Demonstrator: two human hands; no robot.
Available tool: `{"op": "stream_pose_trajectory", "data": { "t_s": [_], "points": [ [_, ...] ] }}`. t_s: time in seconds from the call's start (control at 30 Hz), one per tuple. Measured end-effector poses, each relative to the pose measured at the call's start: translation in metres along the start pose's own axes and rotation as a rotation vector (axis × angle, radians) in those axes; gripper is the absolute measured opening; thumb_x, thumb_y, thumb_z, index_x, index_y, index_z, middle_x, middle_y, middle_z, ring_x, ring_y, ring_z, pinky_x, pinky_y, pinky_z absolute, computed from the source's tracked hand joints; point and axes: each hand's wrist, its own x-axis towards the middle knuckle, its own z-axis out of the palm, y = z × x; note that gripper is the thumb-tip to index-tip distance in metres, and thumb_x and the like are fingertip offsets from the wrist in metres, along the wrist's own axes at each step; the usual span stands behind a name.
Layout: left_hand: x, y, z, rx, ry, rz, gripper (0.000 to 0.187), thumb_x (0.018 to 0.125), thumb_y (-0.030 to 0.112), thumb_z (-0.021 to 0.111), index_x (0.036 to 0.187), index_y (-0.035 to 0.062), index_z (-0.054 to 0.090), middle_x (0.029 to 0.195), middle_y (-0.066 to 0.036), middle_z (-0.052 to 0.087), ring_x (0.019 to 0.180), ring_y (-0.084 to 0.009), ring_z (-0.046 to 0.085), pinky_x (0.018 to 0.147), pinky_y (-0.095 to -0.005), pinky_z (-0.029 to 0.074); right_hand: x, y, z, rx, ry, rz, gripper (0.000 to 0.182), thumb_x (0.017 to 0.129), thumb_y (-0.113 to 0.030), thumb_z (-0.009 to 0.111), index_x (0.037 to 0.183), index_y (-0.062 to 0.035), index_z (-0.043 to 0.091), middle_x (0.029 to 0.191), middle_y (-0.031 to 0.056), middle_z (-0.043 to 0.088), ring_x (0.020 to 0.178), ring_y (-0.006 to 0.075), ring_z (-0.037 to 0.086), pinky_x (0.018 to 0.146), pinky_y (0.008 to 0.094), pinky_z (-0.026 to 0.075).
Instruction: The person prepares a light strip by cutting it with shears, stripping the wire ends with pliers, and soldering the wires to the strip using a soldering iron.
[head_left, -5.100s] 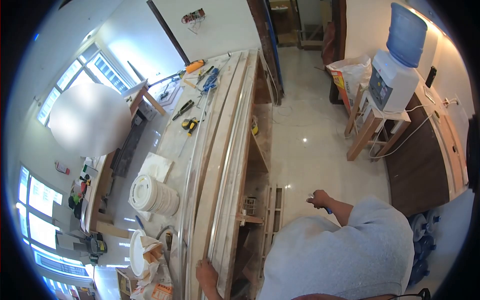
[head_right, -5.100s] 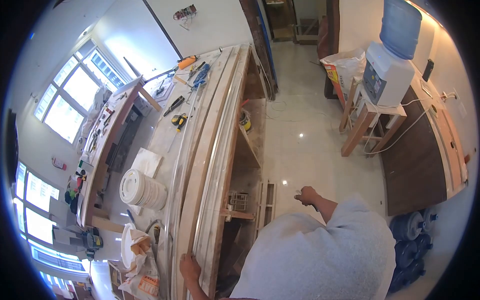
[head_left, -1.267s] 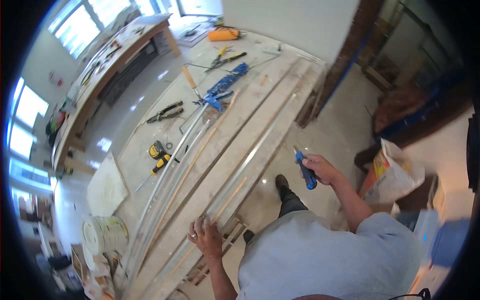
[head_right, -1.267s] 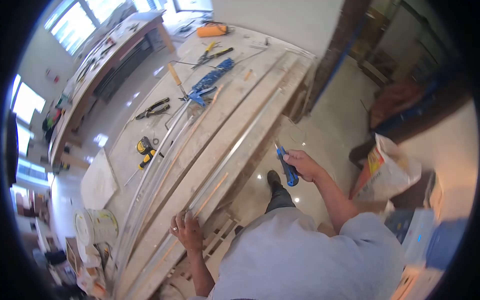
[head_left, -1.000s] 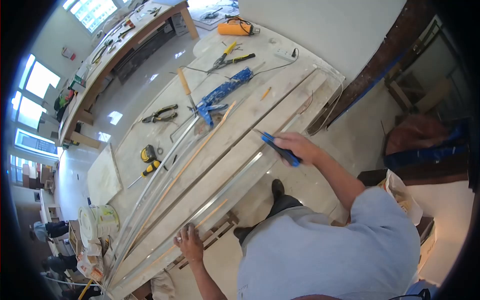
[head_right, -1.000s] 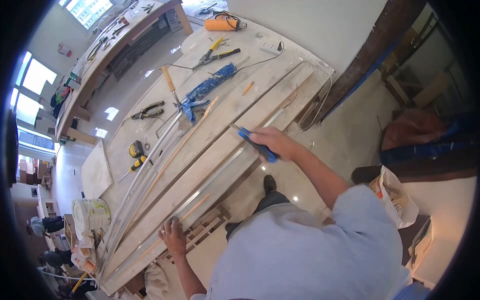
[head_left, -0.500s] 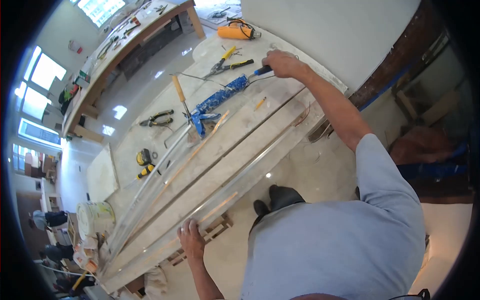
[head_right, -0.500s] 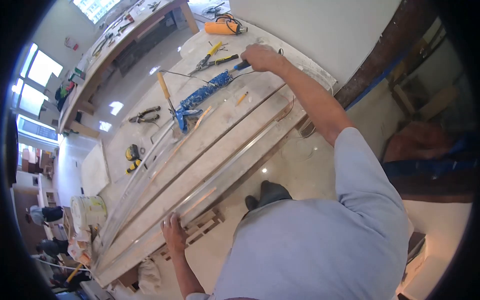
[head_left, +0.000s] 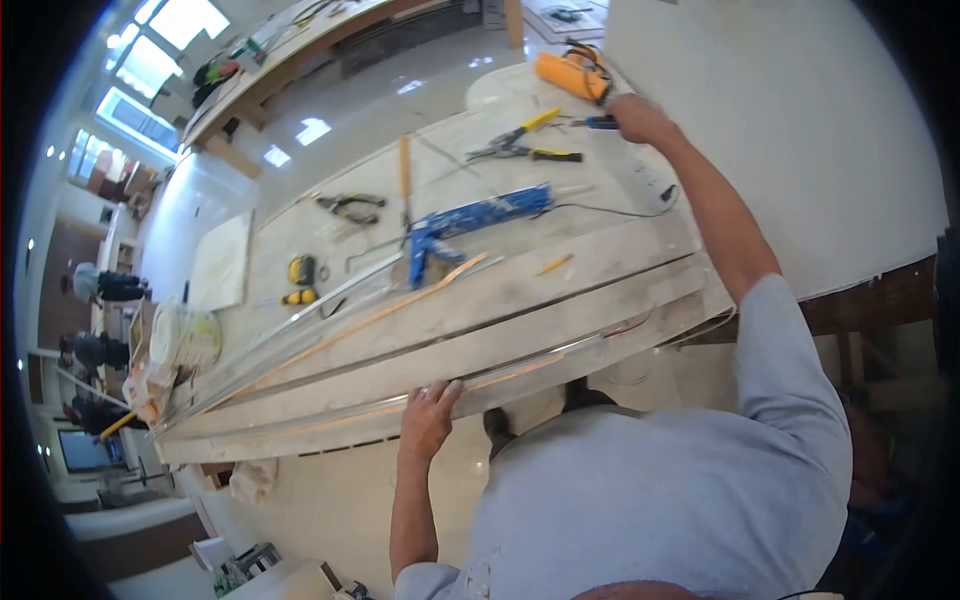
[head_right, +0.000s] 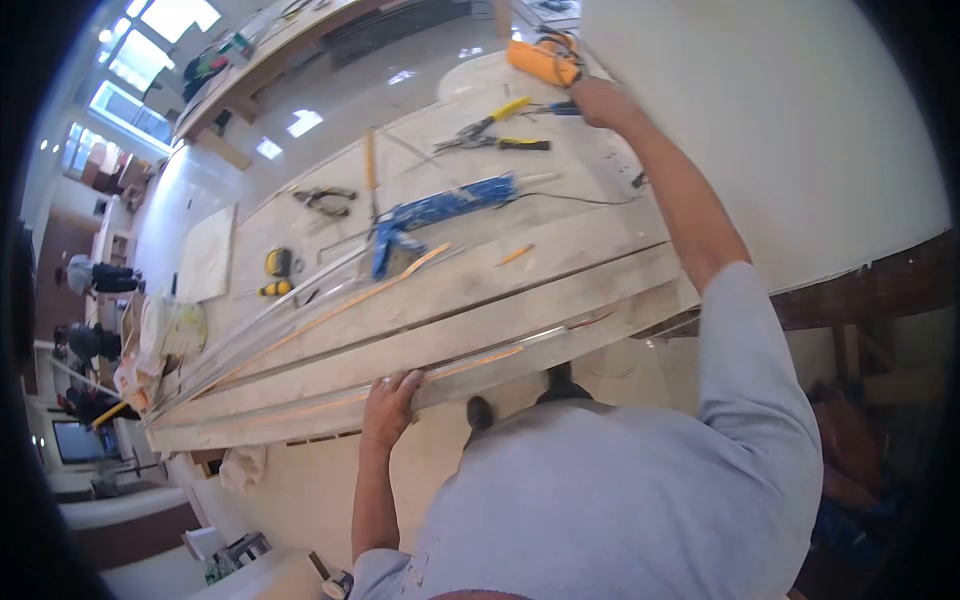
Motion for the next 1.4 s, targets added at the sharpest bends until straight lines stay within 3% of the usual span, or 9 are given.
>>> {"op": "stream_pose_trajectory", "data": {
  "t_s": [0.3,0.43,0.53,0.7,0.83,0.9,0.97,1.27,1.4],
  "points": [
    [0.019,0.070,0.010,-0.017,-0.013,-0.123,0.044,0.084,-0.004,0.060,0.122,0.0171,0.066,0.112,-0.009,0.067,0.101,-0.0321,0.064,0.093,-0.0453,0.048,0.075,0.053,0.049,-0.022,0.060,0.006,0.019,0.083,-0.003,0.061,0.095,-0.0045,0.075,0.101,0.0201,0.073,0.098,0.0372,0.071,0.083,0.0479,0.057],
    [0.021,0.084,0.008,-0.002,-0.002,-0.130,0.043,0.081,-0.006,0.060,0.119,0.0136,0.067,0.110,-0.012,0.068,0.097,-0.0349,0.064,0.089,-0.0469,0.051,0.075,0.050,0.057,-0.023,-0.113,-0.209,0.023,0.081,-0.005,0.064,0.101,-0.0042,0.075,0.099,0.0183,0.074,0.098,0.0375,0.071,0.085,0.0472,0.057],
    [0.037,0.094,-0.001,-0.027,-0.071,-0.148,0.044,0.081,-0.007,0.059,0.120,0.0121,0.066,0.110,-0.012,0.068,0.096,-0.0350,0.064,0.087,-0.0459,0.051,0.063,0.040,0.054,0.007,-0.014,-0.225,0.026,0.085,-0.016,0.068,0.109,-0.0073,0.075,0.108,0.0186,0.072,0.107,0.0357,0.068,0.095,0.0462,0.053],
    [0.047,0.092,-0.011,-0.024,-0.079,-0.102,0.045,0.081,-0.008,0.059,0.122,0.0110,0.064,0.108,-0.012,0.068,0.094,-0.0360,0.063,0.082,-0.0451,0.050,-0.018,0.016,0.002,0.344,0.200,-0.166,0.030,0.091,-0.027,0.070,0.114,-0.0090,0.075,0.117,0.0160,0.071,0.113,0.0339,0.065,0.101,0.0431,0.049],
    [0.047,0.068,-0.023,0.032,-0.036,-0.101,0.043,0.082,-0.008,0.060,0.120,0.0106,0.065,0.109,-0.012,0.067,0.096,-0.0356,0.062,0.081,-0.0445,0.050,-0.117,-0.006,-0.010,0.612,0.222,-0.320,0.033,0.092,-0.030,0.072,0.116,-0.0078,0.073,0.110,0.0117,0.072,0.097,0.0278,0.068,0.083,0.0381,0.054],
    [0.054,0.053,-0.031,0.044,-0.013,-0.104,0.041,0.082,-0.008,0.060,0.119,0.0108,0.066,0.109,-0.011,0.066,0.097,-0.0355,0.062,0.083,-0.0451,0.050,-0.170,-0.022,-0.004,0.798,0.088,-0.283,0.028,0.092,-0.025,0.072,0.112,-0.0056,0.073,0.104,0.0108,0.072,0.090,0.0260,0.068,0.073,0.0370,0.055],
    [0.062,0.038,-0.036,0.036,-0.016,-0.140,0.041,0.083,-0.008,0.060,0.119,0.0106,0.067,0.111,-0.011,0.066,0.097,-0.0360,0.062,0.084,-0.0455,0.051,-0.213,-0.034,0.014,0.768,0.083,-0.386,0.024,0.090,-0.021,0.072,0.108,-0.0048,0.073,0.099,0.0109,0.071,0.087,0.0275,0.067,0.069,0.0375,0.055],
    [0.068,-0.010,0.005,0.103,0.158,0.041,0.047,0.079,-0.003,0.061,0.124,0.0103,0.064,0.120,-0.012,0.062,0.113,-0.0350,0.059,0.095,-0.0475,0.047,-0.329,-0.128,0.030,0.928,0.005,-0.074,0.022,0.087,-0.018,0.075,0.103,-0.0026,0.072,0.094,0.0163,0.068,0.081,0.0320,0.066,0.073,0.0400,0.055],
    [0.064,-0.007,0.013,0.171,0.316,0.073,0.031,0.083,0.006,0.065,0.114,0.0121,0.066,0.112,-0.007,0.063,0.111,-0.0293,0.059,0.097,-0.0514,0.042,-0.327,-0.186,0.044,0.960,0.128,-0.052,0.030,0.083,-0.011,0.077,0.112,-0.0043,0.070,0.110,0.0162,0.068,0.094,0.0345,0.064,0.085,0.0428,0.054]
  ]
}}
